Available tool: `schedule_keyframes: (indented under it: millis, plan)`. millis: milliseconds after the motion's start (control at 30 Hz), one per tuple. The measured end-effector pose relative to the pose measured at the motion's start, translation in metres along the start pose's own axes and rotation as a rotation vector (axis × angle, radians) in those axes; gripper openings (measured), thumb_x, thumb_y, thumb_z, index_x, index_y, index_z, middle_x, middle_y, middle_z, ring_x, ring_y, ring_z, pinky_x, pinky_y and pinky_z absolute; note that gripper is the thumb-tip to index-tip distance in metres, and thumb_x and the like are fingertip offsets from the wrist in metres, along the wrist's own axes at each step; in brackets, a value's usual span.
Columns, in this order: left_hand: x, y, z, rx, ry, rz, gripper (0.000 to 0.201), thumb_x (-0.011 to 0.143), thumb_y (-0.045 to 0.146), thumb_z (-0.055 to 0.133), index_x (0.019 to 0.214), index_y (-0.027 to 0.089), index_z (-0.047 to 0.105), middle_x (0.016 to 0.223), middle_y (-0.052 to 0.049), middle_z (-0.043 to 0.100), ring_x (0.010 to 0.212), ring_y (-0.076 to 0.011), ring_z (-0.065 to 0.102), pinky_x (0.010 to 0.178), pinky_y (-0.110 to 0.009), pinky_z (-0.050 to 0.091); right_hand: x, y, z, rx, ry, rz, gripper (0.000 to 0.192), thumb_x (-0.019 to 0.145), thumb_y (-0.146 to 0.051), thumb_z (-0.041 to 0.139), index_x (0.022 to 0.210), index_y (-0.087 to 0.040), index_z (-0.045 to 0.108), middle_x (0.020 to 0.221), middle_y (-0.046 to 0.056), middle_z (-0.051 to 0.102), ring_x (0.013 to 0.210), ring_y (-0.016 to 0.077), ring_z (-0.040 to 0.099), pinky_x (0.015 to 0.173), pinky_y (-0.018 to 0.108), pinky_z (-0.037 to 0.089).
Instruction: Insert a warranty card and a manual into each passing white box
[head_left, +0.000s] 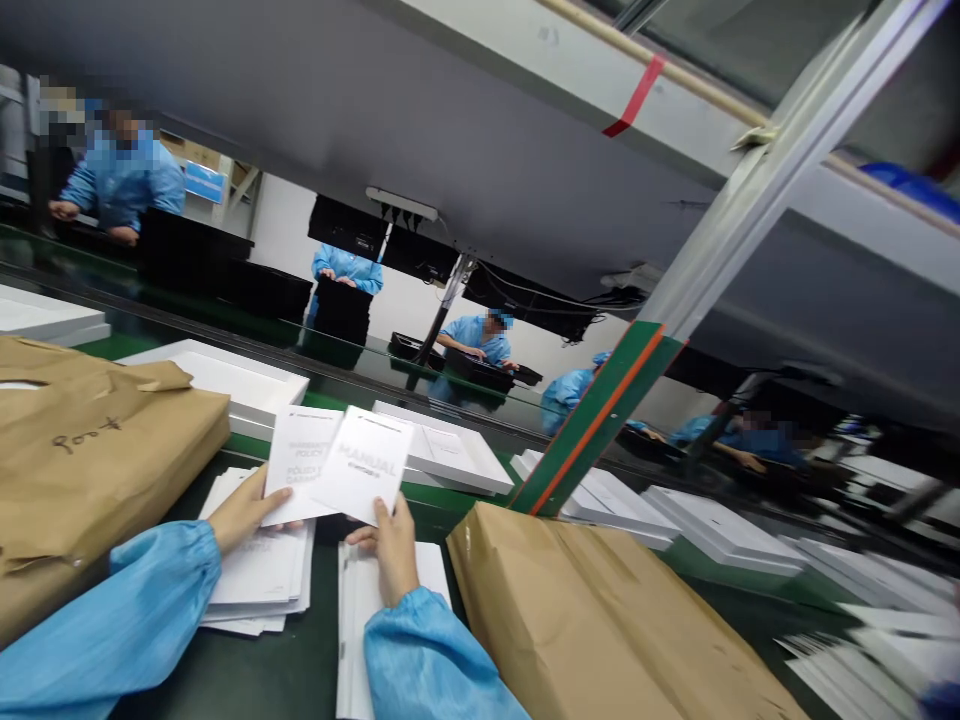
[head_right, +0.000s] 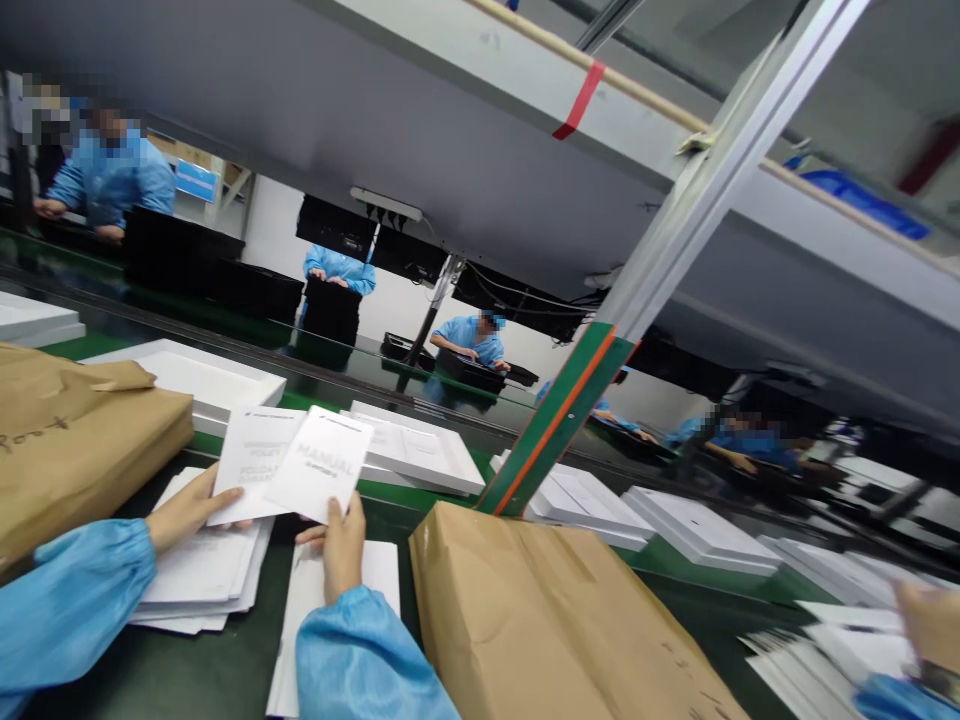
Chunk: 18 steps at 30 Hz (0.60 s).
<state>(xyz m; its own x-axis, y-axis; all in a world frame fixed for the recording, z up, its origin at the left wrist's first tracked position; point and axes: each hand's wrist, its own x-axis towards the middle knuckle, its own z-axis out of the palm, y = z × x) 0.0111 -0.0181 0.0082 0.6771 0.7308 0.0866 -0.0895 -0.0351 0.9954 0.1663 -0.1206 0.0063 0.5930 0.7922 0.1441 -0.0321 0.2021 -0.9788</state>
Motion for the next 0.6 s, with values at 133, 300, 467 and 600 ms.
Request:
schedule_keyframes:
  millis: [133, 300, 467, 600]
  plan:
    - [-0.0014, 0.0008, 0.0022, -0.058, 0.017, -0.016, 0.059, 0.065, 0.042, 0.051, 0.112, 0.015, 0.027, 0.1, -0.013, 0.054, 0.059, -0.0168, 0.06, 0.043, -0.021, 0.041, 0.0035, -0.0009, -0.0031, -0.023, 0.068, -0.077, 0.037, 0.072, -0.044, 0.043, 0.096, -0.017, 0.038, 0.058, 0.001, 0.058, 0.036, 0.0094, 0.051, 0.033, 0.016, 0.031]
    - [-0.0016, 0.0008, 0.0022, -0.056, 0.02, 0.011, 0.056, 0.065, 0.041, 0.052, 0.109, 0.015, 0.031, 0.097, -0.013, 0.056, 0.058, -0.0176, 0.06, 0.042, -0.022, 0.04, 0.0024, -0.0037, -0.0036, -0.028, 0.081, -0.117, 0.038, 0.071, -0.045, 0.043, 0.096, -0.017, 0.04, 0.057, -0.001, 0.057, 0.036, 0.0082, 0.048, 0.035, 0.018, 0.03]
    - [-0.0024, 0.0024, 0.0042, -0.057, 0.036, 0.01, 0.053, 0.065, 0.043, 0.05, 0.107, 0.014, 0.034, 0.097, -0.012, 0.056, 0.058, -0.0173, 0.06, 0.043, -0.022, 0.039, 0.0005, -0.0037, -0.0031, -0.06, 0.041, -0.094, 0.039, 0.069, -0.045, 0.045, 0.096, -0.017, 0.041, 0.071, 0.002, 0.059, 0.036, 0.0057, 0.044, 0.034, 0.018, 0.027]
    - [-0.0036, 0.0045, 0.0042, -0.047, 0.024, 0.016, 0.052, 0.064, 0.045, 0.05, 0.103, 0.014, 0.035, 0.097, -0.012, 0.056, 0.057, -0.0154, 0.06, 0.044, -0.022, 0.04, 0.0004, -0.0023, -0.0024, -0.087, 0.037, -0.071, 0.039, 0.068, -0.045, 0.046, 0.095, -0.018, 0.043, 0.086, 0.006, 0.057, 0.035, 0.0032, 0.042, 0.032, 0.018, 0.024]
